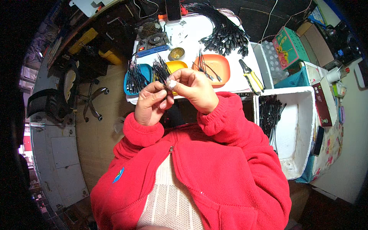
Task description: The person repeatedly picks small black electronic components from trays and a box, then attaches a small white piece to each one by hand. The finished items are placed into a separate tray on the table.
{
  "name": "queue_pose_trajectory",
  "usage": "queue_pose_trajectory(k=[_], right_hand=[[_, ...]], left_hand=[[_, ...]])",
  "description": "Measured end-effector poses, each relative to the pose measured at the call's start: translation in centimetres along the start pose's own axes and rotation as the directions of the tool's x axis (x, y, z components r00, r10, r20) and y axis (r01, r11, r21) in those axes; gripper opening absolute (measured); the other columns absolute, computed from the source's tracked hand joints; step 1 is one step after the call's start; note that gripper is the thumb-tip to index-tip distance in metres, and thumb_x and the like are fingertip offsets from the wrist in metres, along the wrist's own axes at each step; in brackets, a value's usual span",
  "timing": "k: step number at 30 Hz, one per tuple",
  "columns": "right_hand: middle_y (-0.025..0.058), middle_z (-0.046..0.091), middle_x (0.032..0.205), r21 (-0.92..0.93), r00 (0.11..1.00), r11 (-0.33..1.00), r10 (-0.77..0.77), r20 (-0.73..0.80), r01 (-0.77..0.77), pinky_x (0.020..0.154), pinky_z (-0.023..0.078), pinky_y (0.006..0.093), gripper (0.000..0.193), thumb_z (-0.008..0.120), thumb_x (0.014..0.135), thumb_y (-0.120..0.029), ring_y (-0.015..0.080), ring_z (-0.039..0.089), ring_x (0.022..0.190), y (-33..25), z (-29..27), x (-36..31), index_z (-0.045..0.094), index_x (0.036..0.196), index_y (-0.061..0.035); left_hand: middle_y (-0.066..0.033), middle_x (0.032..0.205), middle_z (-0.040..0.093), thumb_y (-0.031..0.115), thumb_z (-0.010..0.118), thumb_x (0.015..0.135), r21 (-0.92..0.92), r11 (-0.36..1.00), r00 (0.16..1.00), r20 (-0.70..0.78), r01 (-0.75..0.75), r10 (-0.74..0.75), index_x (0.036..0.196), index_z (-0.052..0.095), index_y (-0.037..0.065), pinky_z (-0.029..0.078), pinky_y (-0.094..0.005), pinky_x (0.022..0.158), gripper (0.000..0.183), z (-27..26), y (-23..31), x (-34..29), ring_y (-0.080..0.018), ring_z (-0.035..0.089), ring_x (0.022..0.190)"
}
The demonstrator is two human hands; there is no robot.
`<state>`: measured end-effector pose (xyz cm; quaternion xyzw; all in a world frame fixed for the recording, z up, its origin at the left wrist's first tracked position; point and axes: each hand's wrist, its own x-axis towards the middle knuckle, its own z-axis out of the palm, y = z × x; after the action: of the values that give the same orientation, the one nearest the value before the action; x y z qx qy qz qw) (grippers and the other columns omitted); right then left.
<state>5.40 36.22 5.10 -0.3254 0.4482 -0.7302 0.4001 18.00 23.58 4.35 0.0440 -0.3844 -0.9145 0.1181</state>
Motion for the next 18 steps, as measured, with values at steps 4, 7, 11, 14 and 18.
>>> queue_pose_trajectory(k=[4,7,11,14,18], right_hand=[[0.0015,0.06,0.079,0.285,0.993,0.952,0.116,0.01,-0.114,0.062,0.044,0.0217,0.016,0.064,0.09,-0.015,0.008,0.054,0.066,0.9,-0.1,0.2,0.06,0.095,0.0001],[0.0001,0.058,0.076,0.356,0.99,0.924,0.143,0.017,-0.14,0.058,0.042,0.0205,0.014,0.063,0.09,-0.014,0.0062,0.049,0.061,1.3,0.0,0.3,0.059,0.093,-0.0014],[-0.0011,0.056,0.079,0.389,0.981,0.901,0.173,0.085,-0.193,0.058,0.041,0.0173,0.011,0.06,0.09,-0.011,0.0044,0.049,0.062,1.1,-0.6,0.2,0.056,0.097,-0.0041],[-0.0023,0.055,0.085,0.233,0.985,0.957,0.165,0.052,-0.172,0.059,0.039,0.0147,0.013,0.058,0.09,-0.012,0.0011,0.047,0.064,1.0,-1.6,0.1,0.054,0.101,-0.0074],[0.0068,0.059,0.095,0.348,0.966,0.901,0.227,0.127,-0.257,0.073,0.05,0.0301,0.018,0.054,0.091,-0.01,0.0177,0.06,0.081,2.2,-2.6,0.0,0.052,0.108,-0.0021]], left_hand=[[-0.0171,0.079,0.067,0.002,0.059,0.088,0.067,0.996,0.998,-0.01,-0.06,0.06,0.093,0.062,0.001,0.043,-0.0191,0.056,0.006,0.1,-0.3,0.0,-0.0107,0.054,0.058],[-0.0166,0.078,0.067,0.002,0.061,0.088,0.118,0.988,0.995,-0.024,-0.097,0.101,0.096,0.063,0.0,0.043,-0.0192,0.056,0.008,0.1,-0.7,0.1,-0.0107,0.055,0.059],[-0.0147,0.08,0.067,0.002,0.061,0.089,0.282,0.95,0.989,-0.025,-0.13,0.143,0.102,0.063,-0.002,0.042,-0.0193,0.056,0.014,-0.1,-1.0,0.2,-0.0098,0.054,0.06],[-0.0138,0.08,0.067,0.002,0.06,0.09,0.387,0.917,0.993,-0.026,-0.097,0.116,0.108,0.064,-0.005,0.041,-0.0197,0.056,0.02,-0.3,-1.2,0.2,-0.0095,0.053,0.061],[-0.0118,0.077,0.066,0.003,0.062,0.09,0.459,0.884,0.994,-0.019,-0.088,0.109,0.109,0.064,-0.004,0.04,-0.0194,0.053,0.021,-0.5,-1.6,0.4,-0.0092,0.052,0.06]])
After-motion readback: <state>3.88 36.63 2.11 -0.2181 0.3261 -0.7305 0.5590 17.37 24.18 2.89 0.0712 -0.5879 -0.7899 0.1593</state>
